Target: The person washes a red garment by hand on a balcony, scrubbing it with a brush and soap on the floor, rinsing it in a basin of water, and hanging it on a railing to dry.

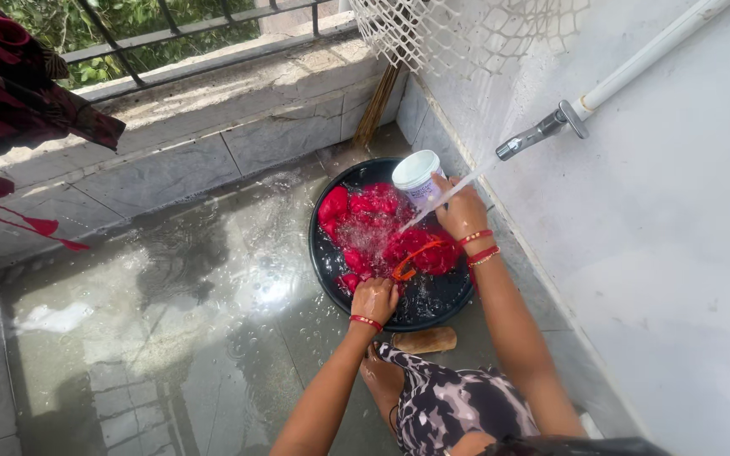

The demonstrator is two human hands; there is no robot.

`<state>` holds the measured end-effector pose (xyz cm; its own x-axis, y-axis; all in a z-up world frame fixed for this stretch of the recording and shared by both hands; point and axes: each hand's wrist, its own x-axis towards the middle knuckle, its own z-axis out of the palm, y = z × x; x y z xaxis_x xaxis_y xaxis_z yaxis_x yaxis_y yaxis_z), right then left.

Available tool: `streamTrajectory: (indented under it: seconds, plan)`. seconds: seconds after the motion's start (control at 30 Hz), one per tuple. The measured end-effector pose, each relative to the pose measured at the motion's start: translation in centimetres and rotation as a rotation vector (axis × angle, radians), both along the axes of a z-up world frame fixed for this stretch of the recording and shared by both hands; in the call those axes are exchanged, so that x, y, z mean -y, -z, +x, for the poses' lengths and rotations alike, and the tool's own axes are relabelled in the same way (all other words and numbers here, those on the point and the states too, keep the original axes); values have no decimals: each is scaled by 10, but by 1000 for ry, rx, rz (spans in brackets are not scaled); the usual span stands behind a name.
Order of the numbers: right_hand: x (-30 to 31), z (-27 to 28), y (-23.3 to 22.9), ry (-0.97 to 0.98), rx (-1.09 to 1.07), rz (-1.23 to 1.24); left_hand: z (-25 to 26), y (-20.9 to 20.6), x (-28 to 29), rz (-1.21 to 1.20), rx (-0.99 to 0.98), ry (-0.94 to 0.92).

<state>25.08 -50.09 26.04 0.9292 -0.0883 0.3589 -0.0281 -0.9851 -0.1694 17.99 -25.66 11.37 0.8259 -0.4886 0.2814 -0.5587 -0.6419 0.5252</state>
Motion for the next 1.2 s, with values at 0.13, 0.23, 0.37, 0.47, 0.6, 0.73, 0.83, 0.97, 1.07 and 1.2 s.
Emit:
streamTrajectory:
  seconds: [0.13, 0.23, 0.37, 0.47, 0.6, 0.73, 0.83, 0.97, 1.07, 1.2]
  plan:
    - [-7, 45, 55, 69, 139, -244, 2, -2, 0, -39, 31, 3]
    - [9, 41, 94, 252, -243, -110, 0, 1, 0, -87, 91, -12]
    - [32, 5, 118, 270, -168, -37, -2, 10, 2, -70, 89, -36]
    - [51, -24, 127, 236, -128, 125, -1, 20, 3, 44, 52, -24]
    - [55, -53, 126, 344, 44, 765, -5, 30, -3, 216, -56, -101]
    - [75, -88, 111, 56, -147, 2031, -6, 39, -9, 391, -68, -114]
    - [76, -119, 99, -105, -261, 2210, -3, 37, -10, 406, -43, -126]
    - [78, -198, 102, 248, -144, 1665, -3, 36, -9, 428, -125, -149]
    - [54, -272, 120, 377, 49, 1081, 8, 38, -7, 284, -171, -211]
    - [24, -342, 138, 462, 243, 601, 41, 35, -10, 602, -295, -264]
